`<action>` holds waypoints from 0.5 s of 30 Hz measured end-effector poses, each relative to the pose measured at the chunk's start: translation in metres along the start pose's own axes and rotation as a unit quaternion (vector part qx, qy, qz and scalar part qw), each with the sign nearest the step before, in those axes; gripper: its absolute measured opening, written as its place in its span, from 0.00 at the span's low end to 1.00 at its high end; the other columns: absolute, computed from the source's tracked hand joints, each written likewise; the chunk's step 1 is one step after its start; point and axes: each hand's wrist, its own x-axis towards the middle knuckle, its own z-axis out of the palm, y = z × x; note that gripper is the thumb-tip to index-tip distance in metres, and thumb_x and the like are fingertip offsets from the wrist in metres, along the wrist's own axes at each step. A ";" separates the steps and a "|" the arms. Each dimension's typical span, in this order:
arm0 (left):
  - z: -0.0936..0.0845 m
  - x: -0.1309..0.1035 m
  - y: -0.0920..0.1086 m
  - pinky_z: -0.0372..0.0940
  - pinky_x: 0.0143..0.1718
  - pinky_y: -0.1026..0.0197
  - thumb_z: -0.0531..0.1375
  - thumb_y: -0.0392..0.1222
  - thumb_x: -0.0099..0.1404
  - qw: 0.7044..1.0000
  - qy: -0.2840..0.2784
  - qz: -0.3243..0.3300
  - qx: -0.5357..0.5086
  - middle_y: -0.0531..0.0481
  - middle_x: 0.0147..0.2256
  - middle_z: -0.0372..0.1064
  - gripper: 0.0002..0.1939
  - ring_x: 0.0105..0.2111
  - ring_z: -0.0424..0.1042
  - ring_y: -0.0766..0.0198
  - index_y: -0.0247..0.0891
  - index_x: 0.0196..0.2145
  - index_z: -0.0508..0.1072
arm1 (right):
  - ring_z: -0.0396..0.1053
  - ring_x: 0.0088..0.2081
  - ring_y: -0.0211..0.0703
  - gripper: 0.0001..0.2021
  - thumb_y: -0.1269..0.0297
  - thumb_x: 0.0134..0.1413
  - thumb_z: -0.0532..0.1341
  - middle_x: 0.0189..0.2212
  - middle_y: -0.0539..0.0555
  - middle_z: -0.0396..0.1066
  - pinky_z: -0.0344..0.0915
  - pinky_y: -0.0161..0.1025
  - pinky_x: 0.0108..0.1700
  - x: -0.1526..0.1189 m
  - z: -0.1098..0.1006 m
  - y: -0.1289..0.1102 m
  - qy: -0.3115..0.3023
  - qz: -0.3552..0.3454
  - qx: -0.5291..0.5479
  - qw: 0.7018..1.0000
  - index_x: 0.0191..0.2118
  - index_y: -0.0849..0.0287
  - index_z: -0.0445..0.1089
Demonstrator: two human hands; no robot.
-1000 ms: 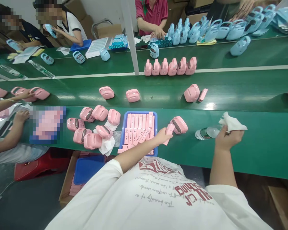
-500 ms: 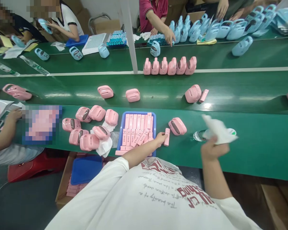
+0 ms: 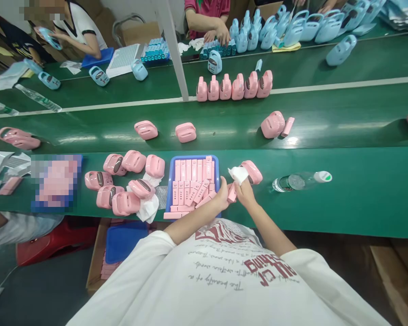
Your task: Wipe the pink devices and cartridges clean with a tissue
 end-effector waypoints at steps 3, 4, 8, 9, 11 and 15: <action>-0.002 0.004 0.013 0.66 0.33 0.58 0.39 0.75 0.59 1.000 0.014 0.014 0.002 0.44 0.30 0.72 0.41 0.35 0.72 0.56 0.37 0.41 0.71 | 0.50 0.65 0.54 0.32 0.42 0.61 0.42 0.60 0.61 0.59 0.46 0.57 0.65 -0.016 0.006 -0.011 -0.044 -0.009 0.057 0.997 0.58 0.60 0.64; -0.004 0.006 0.017 0.66 0.34 0.57 0.40 0.75 0.59 1.000 0.021 0.020 0.009 0.44 0.29 0.72 0.40 0.35 0.72 0.55 0.37 0.40 0.71 | 0.51 0.64 0.55 0.34 0.39 0.58 0.45 0.60 0.61 0.60 0.46 0.57 0.66 -0.025 0.011 -0.015 -0.052 0.009 0.097 0.994 0.56 0.59 0.66; -0.012 0.014 0.019 0.66 0.42 0.55 0.47 0.68 0.62 0.995 0.052 0.054 0.065 0.43 0.31 0.72 0.32 0.41 0.71 0.53 0.36 0.38 0.72 | 0.56 0.62 0.58 0.41 0.29 0.45 0.53 0.57 0.63 0.64 0.52 0.53 0.63 -0.053 0.032 -0.025 0.020 0.197 0.256 0.946 0.52 0.61 0.69; -0.013 0.014 0.016 0.64 0.46 0.56 0.50 0.65 0.62 0.992 0.057 0.067 0.086 0.44 0.33 0.72 0.28 0.43 0.70 0.54 0.36 0.37 0.73 | 0.60 0.59 0.58 0.42 0.29 0.46 0.51 0.55 0.64 0.65 0.57 0.53 0.60 -0.053 0.035 -0.024 0.039 0.234 0.271 0.933 0.53 0.63 0.68; -0.013 0.014 0.009 0.59 0.53 0.57 0.56 0.58 0.61 0.985 0.064 0.092 0.128 0.45 0.37 0.72 0.20 0.48 0.67 0.56 0.37 0.38 0.74 | 0.68 0.52 0.54 0.42 0.30 0.51 0.43 0.50 0.65 0.70 0.67 0.50 0.52 -0.046 0.040 -0.020 0.050 0.275 0.282 0.918 0.53 0.65 0.66; -0.009 0.010 0.000 0.59 0.52 0.57 0.60 0.50 0.58 0.972 0.069 0.114 0.191 0.46 0.36 0.70 0.16 0.46 0.67 0.56 0.41 0.41 0.75 | 0.74 0.38 0.47 0.42 0.30 0.50 0.42 0.40 0.62 0.74 0.71 0.42 0.40 -0.023 0.039 -0.005 0.051 0.329 0.281 0.900 0.49 0.65 0.66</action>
